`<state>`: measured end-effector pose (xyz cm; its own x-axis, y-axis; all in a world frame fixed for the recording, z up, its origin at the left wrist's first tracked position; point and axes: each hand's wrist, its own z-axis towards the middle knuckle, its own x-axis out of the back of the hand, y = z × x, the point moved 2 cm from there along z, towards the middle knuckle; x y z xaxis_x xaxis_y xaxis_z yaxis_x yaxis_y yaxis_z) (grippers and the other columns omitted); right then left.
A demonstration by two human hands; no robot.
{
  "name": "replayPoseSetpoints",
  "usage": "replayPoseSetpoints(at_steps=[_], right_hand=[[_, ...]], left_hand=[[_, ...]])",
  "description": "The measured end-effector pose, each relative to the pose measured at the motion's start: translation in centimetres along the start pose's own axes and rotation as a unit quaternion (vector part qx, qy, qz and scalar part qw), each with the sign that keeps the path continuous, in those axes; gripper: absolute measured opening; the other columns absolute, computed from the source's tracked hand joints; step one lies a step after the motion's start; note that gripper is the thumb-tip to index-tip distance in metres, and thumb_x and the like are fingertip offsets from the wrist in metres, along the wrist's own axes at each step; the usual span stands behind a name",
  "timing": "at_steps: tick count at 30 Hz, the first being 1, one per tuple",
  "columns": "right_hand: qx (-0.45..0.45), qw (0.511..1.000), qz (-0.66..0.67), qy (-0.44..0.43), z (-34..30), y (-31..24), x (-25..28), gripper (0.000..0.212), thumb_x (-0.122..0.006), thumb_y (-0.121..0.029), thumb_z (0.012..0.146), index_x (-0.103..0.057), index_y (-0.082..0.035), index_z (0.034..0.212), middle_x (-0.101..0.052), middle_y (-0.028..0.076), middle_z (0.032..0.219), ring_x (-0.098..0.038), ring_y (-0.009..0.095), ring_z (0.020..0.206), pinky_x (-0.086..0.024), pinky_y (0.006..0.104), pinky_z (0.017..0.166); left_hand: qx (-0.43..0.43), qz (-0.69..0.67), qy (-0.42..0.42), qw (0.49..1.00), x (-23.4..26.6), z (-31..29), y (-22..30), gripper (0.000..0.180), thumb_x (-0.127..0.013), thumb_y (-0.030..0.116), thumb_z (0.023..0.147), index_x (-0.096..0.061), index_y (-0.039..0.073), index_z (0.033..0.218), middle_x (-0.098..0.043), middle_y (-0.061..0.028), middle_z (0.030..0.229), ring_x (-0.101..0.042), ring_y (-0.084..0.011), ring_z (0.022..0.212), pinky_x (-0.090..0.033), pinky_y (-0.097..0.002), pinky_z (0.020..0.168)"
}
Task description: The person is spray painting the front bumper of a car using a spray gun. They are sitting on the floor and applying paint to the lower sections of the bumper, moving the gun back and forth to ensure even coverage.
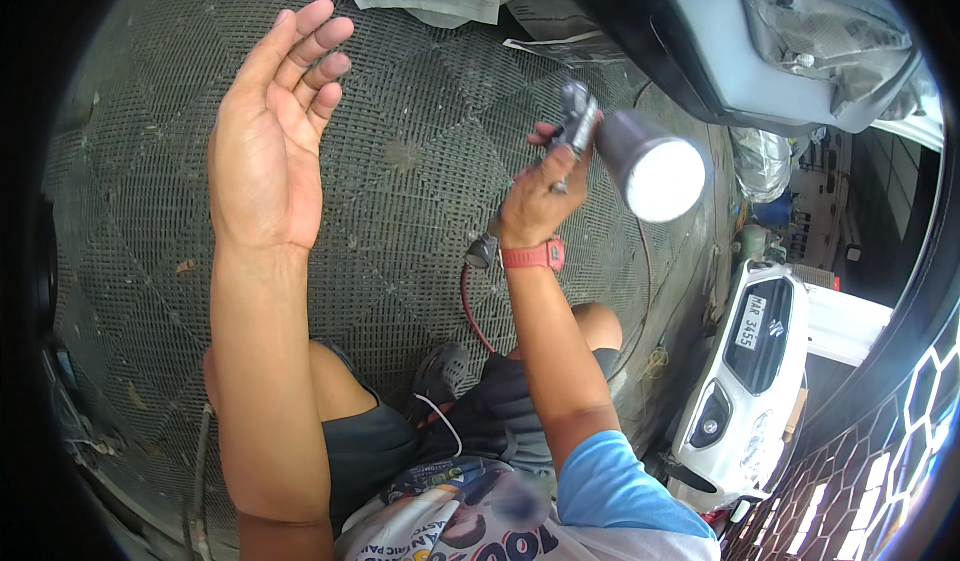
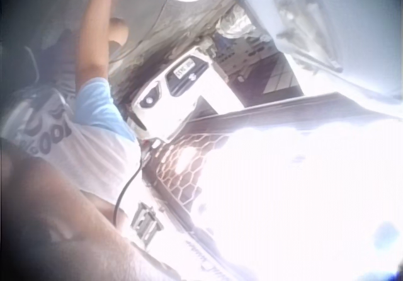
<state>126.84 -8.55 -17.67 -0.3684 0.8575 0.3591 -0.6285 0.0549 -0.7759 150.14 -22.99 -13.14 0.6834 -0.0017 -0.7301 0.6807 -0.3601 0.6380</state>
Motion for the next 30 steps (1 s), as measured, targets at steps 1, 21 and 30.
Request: replayPoseSetpoints(at_steps=[1,21,30], right_hand=[[0.013,1.000,0.003,-0.010,0.4,0.0,-0.8,0.062,-0.044,-0.057,0.117,-0.062,0.001,0.129,-0.076,0.012,0.114,-0.073,0.015,0.090,-0.053,0.0241,0.054],[-0.080,0.991,0.104,-0.031,3.5,-9.0,-5.4,0.058,-0.045,-0.047,0.120,-0.064,0.003,0.142,-0.077,0.011,0.101,-0.073,0.015,0.082,-0.057,0.0263,0.057],[-0.089,0.994,0.062,0.028,2.0,-8.2,1.3,0.066,-0.036,-0.055,0.120,-0.058,0.003,0.141,-0.077,0.019,0.111,-0.076,0.021,0.092,-0.054,0.0274,0.050]], left_hand=[[0.004,0.000,-0.002,1.000,-0.1,0.0,-0.1,0.041,-0.061,0.033,0.113,-0.071,0.001,0.136,-0.076,-0.0083,0.126,-0.066,-0.0130,0.108,-0.049,-0.0292,0.099],[0.017,0.031,0.011,0.999,0.3,0.4,0.1,0.041,-0.062,0.037,0.113,-0.070,0.004,0.137,-0.075,-0.0040,0.122,-0.065,-0.0111,0.106,-0.049,-0.0282,0.097],[0.037,0.034,0.024,0.998,0.5,1.2,0.2,0.041,-0.062,0.037,0.113,-0.070,0.005,0.138,-0.074,-0.0027,0.121,-0.065,-0.0109,0.105,-0.049,-0.0281,0.097]])
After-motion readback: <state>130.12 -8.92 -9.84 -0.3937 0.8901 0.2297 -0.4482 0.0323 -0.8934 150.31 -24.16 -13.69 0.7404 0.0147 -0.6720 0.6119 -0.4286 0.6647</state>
